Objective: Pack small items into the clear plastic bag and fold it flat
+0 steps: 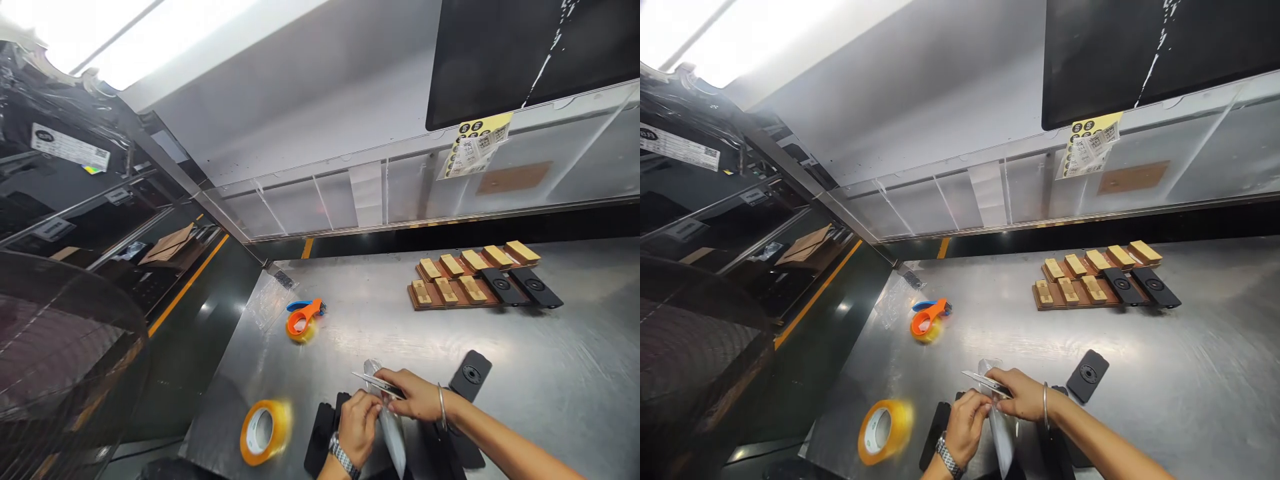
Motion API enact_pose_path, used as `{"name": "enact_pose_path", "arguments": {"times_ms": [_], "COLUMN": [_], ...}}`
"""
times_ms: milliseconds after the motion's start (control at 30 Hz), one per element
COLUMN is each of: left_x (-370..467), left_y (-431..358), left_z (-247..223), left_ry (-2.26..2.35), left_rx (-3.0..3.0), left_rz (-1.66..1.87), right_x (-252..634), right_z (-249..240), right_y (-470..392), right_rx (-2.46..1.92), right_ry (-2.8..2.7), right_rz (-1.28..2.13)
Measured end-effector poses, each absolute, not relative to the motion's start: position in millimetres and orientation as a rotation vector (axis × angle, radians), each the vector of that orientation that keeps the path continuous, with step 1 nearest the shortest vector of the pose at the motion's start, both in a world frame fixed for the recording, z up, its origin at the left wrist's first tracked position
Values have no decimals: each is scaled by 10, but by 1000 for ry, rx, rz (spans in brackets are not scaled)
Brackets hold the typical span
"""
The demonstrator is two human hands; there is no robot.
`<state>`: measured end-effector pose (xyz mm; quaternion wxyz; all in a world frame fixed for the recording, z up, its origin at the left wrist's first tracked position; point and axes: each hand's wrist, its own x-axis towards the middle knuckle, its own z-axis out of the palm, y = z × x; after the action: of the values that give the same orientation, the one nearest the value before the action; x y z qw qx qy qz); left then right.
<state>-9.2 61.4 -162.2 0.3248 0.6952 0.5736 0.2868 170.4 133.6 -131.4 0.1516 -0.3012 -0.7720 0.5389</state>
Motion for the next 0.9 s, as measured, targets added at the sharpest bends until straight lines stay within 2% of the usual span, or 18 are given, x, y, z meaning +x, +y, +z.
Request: {"name": "enact_pose_path", "arguments": {"times_ms": [233, 567, 767, 900], "left_x": [-400, -471, -596, -648], "left_y": [730, 723, 738, 743], "left_z": [-1644, -1687, -1885, -1844], "left_ry": [1534, 1559, 1580, 1565], "left_rx": [1826, 1601, 1548, 1527], "left_rz": [661, 735, 678, 640], "right_x": [1722, 1555, 1646, 1533], "right_z": [-1385, -1393, -1489, -1562], "right_y": [1360, 1296, 1279, 1264], "right_rx": [-875, -879, -960, -999], "right_ry": [-1970, -1998, -1761, -1607], "right_rz": [1834, 1822, 1940, 1983]}}
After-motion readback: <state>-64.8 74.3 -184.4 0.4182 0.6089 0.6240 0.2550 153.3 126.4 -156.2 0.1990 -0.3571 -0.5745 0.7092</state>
